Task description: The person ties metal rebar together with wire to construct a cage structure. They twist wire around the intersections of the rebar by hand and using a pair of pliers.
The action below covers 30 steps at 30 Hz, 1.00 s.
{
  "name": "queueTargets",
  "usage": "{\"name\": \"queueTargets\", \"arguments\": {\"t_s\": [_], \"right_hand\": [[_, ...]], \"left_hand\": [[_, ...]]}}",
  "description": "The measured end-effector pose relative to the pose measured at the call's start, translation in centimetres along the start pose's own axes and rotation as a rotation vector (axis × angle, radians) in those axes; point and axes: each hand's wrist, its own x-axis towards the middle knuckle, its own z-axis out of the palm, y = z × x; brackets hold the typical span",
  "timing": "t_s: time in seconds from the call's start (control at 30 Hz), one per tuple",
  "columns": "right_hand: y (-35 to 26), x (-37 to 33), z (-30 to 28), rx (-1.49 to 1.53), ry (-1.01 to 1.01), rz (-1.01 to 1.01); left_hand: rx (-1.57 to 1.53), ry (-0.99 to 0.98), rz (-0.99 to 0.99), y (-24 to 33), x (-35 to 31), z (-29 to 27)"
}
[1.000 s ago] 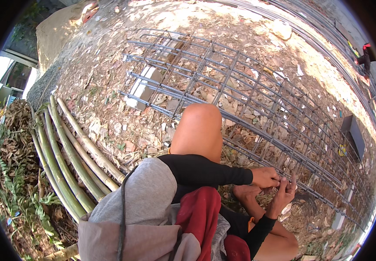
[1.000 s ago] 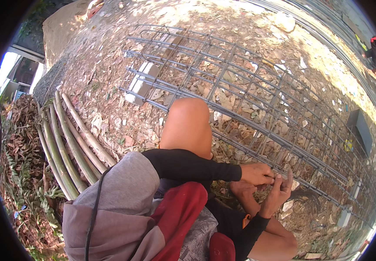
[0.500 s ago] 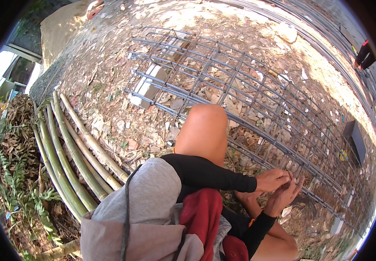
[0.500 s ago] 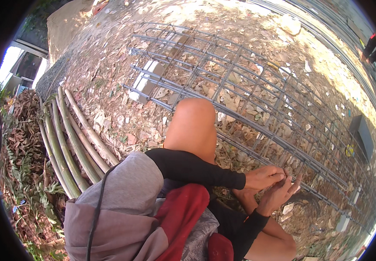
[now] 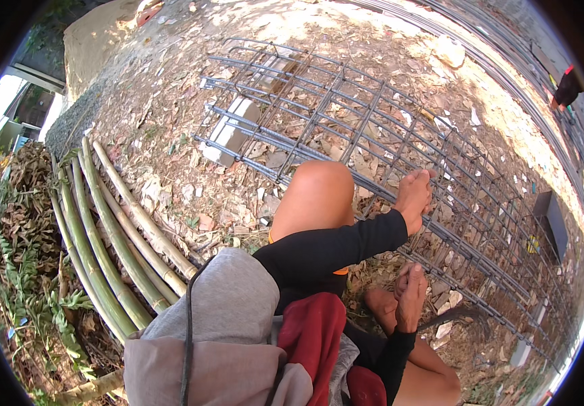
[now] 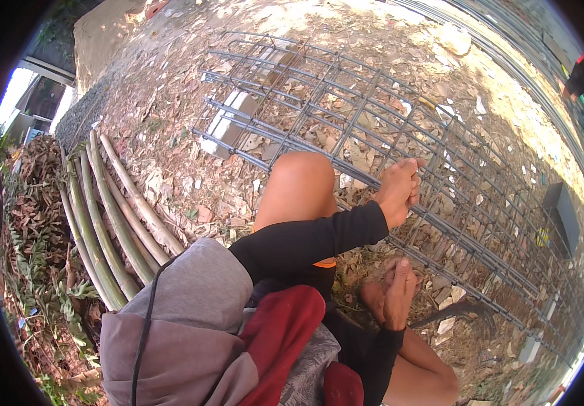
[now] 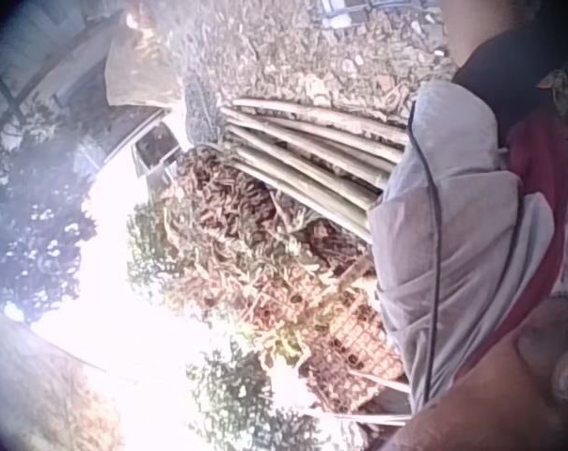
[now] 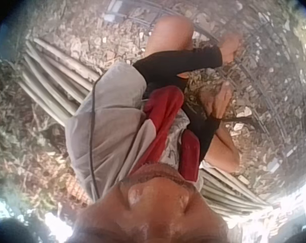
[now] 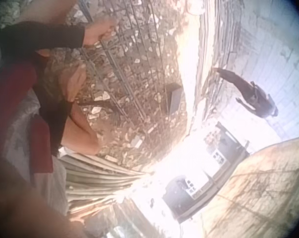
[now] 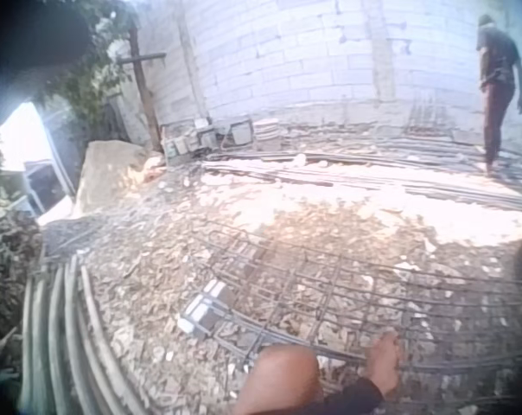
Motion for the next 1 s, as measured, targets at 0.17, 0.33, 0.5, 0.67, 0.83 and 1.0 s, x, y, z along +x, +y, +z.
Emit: {"name": "queueTargets", "arguments": {"t_s": [0.17,0.33,0.5,0.67,0.83,1.0], "right_hand": [[0.7,-0.7,-1.0,0.139,-0.266,0.028],[2.8,-3.6,-2.8,0.59,-0.437,0.102],[3.5,-4.3,-2.5,0.227,-0.137,0.111],[5.4,-5.7,-3.2,-0.096,0.06,-0.072],[6.7,-7.6,-3.2,-0.242,0.265,-0.193],[6.9,-8.5,-4.4,-0.362,0.188,-0.151]], "left_hand": [[-0.016,-0.07,0.004,1.6,0.0,0.8],[-0.128,-0.112,0.05,6.3,1.4,1.2],[-0.089,-0.166,0.039,5.6,0.9,1.3],[-0.063,-0.165,0.167,7.6,1.5,1.8],[0.011,-0.175,0.173,7.0,1.3,1.8],[0.02,-0.179,0.202,7.8,1.3,1.9]]}}
